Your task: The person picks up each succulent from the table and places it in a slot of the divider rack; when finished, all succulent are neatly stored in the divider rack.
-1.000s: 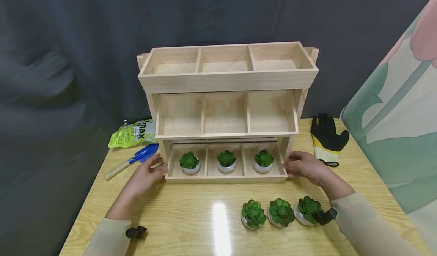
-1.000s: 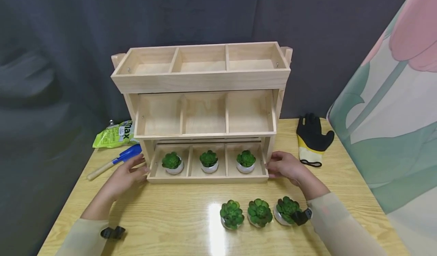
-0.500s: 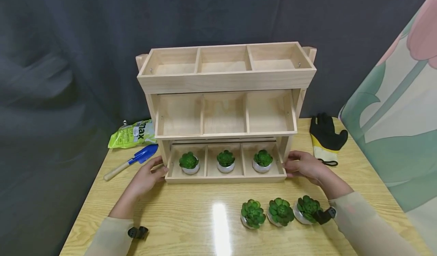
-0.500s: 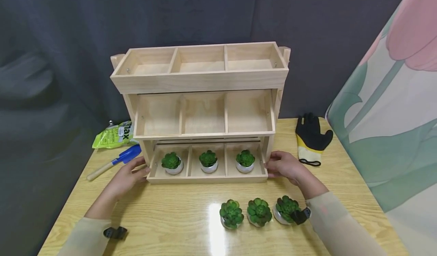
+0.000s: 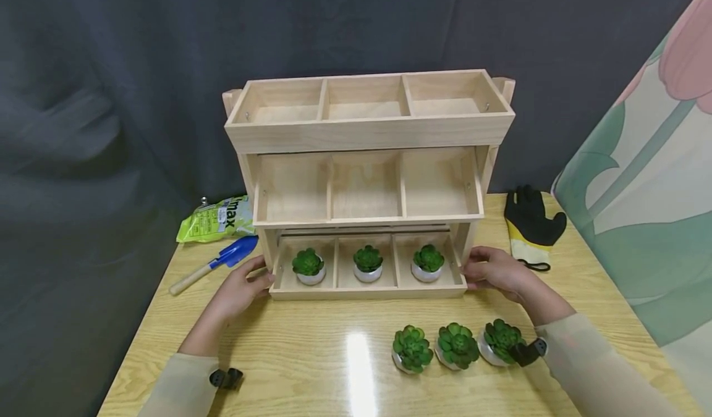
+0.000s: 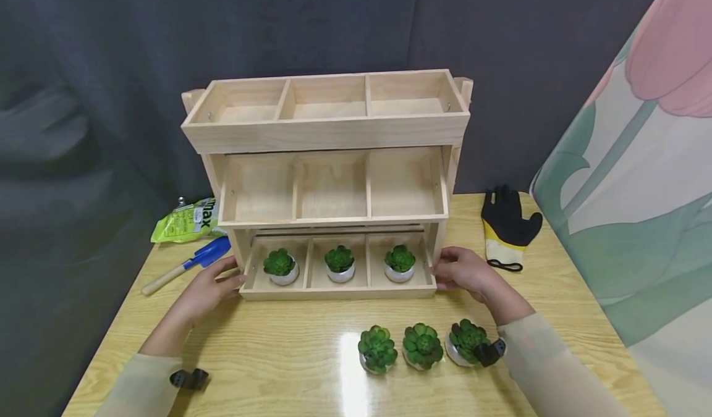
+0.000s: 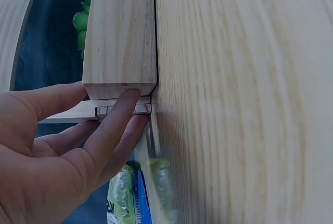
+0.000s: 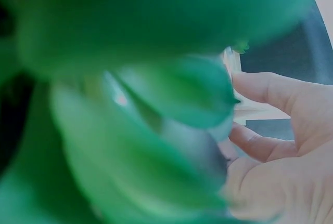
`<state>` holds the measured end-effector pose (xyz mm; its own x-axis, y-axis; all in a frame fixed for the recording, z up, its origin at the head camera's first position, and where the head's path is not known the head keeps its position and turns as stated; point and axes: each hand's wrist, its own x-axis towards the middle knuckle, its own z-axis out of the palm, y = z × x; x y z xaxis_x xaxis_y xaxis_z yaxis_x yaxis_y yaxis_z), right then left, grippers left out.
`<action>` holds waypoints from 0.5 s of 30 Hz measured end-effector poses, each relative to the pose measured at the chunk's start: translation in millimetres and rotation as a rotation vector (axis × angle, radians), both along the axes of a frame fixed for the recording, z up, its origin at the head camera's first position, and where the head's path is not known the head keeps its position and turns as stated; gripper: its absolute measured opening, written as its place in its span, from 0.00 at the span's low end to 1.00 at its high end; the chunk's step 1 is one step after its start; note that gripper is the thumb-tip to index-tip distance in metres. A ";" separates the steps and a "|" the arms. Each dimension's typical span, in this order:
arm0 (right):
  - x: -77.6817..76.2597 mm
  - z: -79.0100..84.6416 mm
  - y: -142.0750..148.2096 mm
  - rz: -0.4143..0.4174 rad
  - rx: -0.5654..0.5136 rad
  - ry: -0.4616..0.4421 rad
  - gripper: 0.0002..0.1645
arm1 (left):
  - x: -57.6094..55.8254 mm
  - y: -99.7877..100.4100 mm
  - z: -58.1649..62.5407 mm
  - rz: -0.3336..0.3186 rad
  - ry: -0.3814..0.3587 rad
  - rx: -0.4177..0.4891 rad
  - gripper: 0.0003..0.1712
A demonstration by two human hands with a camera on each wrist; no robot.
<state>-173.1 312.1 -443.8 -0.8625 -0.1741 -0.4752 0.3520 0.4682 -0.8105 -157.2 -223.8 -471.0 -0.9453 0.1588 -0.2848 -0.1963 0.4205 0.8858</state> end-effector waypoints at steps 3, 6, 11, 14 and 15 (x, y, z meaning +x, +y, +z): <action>0.1 -0.5 1.3 0.011 0.003 0.009 0.40 | -0.5 0.6 -1.0 0.002 0.001 0.004 0.39; 1.7 -0.4 2.1 0.017 0.002 0.010 0.41 | -0.5 1.4 -2.5 -0.002 0.002 0.007 0.39; 3.5 2.0 0.8 0.023 0.012 0.016 0.41 | -0.3 0.9 -3.4 0.013 -0.005 0.013 0.39; 3.0 6.9 0.9 0.022 0.034 0.032 0.42 | -0.4 -0.6 -3.2 0.019 -0.006 0.009 0.38; 2.5 8.8 1.5 0.019 0.044 0.036 0.42 | -0.4 -1.2 -3.0 0.018 -0.005 0.006 0.38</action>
<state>-170.7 313.6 -434.9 -0.8761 -0.1698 -0.4512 0.3136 0.5101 -0.8009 -157.6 -225.0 -473.9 -0.9466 0.1439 -0.2885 -0.2079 0.4113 0.8875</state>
